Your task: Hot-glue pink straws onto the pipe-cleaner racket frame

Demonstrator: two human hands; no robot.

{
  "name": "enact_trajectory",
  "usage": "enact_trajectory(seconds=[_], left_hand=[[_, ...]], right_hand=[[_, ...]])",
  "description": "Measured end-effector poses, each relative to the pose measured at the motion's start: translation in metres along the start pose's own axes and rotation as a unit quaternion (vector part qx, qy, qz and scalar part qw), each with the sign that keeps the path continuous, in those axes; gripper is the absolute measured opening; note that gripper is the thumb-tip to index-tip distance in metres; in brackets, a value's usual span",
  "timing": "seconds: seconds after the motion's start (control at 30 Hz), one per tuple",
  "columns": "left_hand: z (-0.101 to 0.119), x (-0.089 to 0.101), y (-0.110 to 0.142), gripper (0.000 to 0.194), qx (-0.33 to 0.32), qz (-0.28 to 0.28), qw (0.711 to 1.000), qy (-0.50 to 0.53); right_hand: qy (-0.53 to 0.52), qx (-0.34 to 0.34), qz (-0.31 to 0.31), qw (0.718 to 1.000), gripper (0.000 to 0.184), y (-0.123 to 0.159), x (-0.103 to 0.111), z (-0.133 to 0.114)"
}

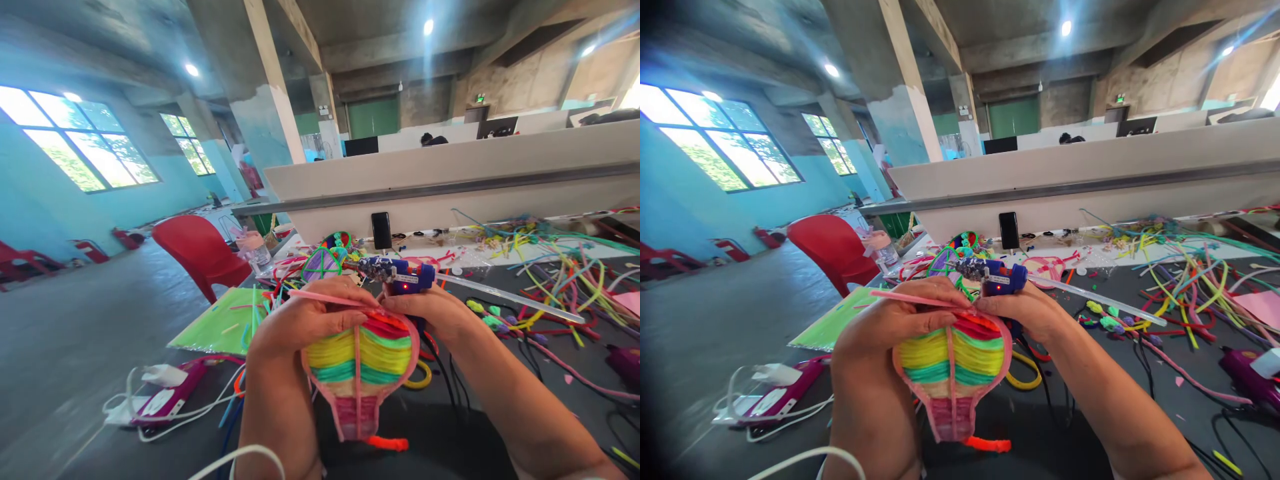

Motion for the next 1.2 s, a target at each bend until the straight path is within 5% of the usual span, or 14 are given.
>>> enact_trajectory(seconds=[0.23, 1.0, 1.2], left_hand=[[-0.001, 0.0079, 0.0047, 0.021, 0.022, 0.05, 0.998, -0.011], [0.0079, 0.0002, -0.0009, 0.021, -0.001, 0.049, 0.999, -0.001], [-0.002, 0.0051, 0.0058, 0.04, 0.049, 0.075, 0.996, 0.007]], right_hand=[[-0.021, -0.012, 0.012, 1.0, 0.025, 0.001, 0.0054, -0.001], [-0.063, -0.019, 0.019, 0.998, 0.02, 0.0019, -0.0027, -0.0002], [-0.048, -0.021, 0.023, 0.998, 0.025, 0.0037, -0.0022, -0.0032]])
Point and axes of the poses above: each hand's wrist, its own y-axis away from the middle knuckle, its own x-axis out of the back of the hand, z = x × y, the point moved 5 cm from there along -y, towards the middle knuckle, and after that the axes turned 7 degrees about y, right-handed, at the moved point
